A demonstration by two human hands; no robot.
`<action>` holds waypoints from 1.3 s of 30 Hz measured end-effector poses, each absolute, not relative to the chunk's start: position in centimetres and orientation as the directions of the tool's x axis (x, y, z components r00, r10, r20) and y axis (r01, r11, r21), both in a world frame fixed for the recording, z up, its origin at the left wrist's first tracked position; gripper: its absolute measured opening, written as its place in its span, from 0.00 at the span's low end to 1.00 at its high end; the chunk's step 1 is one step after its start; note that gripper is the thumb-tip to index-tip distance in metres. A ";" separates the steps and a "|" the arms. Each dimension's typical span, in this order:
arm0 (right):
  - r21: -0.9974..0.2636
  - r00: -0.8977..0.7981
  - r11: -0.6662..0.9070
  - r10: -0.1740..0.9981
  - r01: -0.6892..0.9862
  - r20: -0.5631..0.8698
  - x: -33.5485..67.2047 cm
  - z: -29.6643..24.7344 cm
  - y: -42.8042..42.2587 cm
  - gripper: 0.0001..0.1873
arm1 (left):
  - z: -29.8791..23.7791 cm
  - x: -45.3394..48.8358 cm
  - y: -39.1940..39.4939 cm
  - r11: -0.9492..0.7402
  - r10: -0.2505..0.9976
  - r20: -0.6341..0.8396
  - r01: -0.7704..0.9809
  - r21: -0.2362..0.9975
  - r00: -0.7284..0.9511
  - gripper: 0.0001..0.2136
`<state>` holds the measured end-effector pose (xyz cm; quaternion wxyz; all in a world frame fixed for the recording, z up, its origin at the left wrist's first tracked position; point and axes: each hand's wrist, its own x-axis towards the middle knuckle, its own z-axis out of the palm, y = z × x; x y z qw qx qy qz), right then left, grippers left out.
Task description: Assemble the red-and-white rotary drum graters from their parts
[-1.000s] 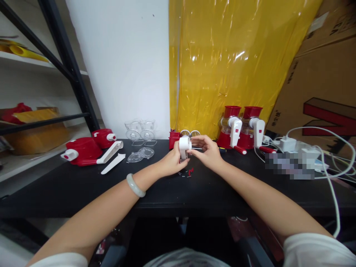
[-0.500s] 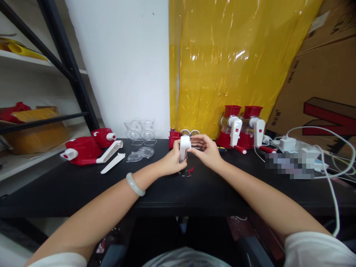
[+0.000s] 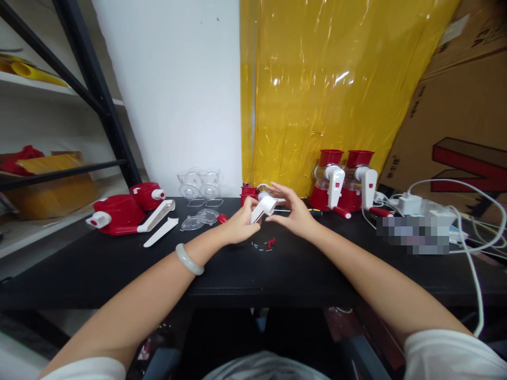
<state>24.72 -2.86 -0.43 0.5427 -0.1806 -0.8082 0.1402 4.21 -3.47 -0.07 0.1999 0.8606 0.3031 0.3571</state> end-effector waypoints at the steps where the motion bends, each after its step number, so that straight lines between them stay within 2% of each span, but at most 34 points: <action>1: -0.383 -0.393 0.910 0.414 0.158 0.821 24.7 -0.3 -3.0 0.40 | 0.1 4.1 -3.5 -0.746 0.657 0.496 0.395 0.536 0.568 0.16; 4: -0.273 -0.487 0.936 0.348 0.221 0.801 24.7 -0.1 -3.3 0.31 | 0.3 4.1 -3.5 -0.765 0.637 0.485 0.416 0.491 0.599 0.13; 6: -0.243 -0.496 0.933 0.349 0.267 0.795 24.8 0.0 -3.3 0.29 | 0.4 4.0 -3.5 -0.761 0.643 0.466 0.434 0.483 0.608 0.11; 9: -0.238 -0.472 0.908 0.387 0.346 0.792 25.2 0.1 -2.9 0.29 | 0.7 3.9 -3.4 -0.764 0.645 0.471 0.495 0.415 0.601 0.11; 13: -0.274 -0.388 0.857 0.454 0.437 0.802 26.4 0.0 -1.7 0.28 | 1.1 3.3 -2.8 -0.777 0.604 0.524 0.589 0.221 0.600 0.15; 16: -0.322 -0.333 0.811 0.515 0.488 0.790 27.3 -0.2 -0.7 0.26 | 1.3 2.9 -2.2 -0.785 0.576 0.546 0.598 0.162 0.608 0.17; 25: -0.438 -0.275 0.754 0.610 0.490 0.743 28.0 -0.4 0.0 0.22 | 1.2 2.5 -1.6 -0.800 0.577 0.553 0.553 0.232 0.602 0.16; 33: -0.409 -0.305 0.785 0.576 0.465 0.758 27.7 -0.8 0.1 0.20 | 0.9 2.6 -1.6 -0.781 0.601 0.566 0.567 0.264 0.565 0.12; 39: -0.401 -0.335 0.806 0.558 0.435 0.759 26.9 -0.6 -0.6 0.17 | 0.7 2.8 -1.7 -0.723 0.640 0.595 0.645 0.249 0.487 0.15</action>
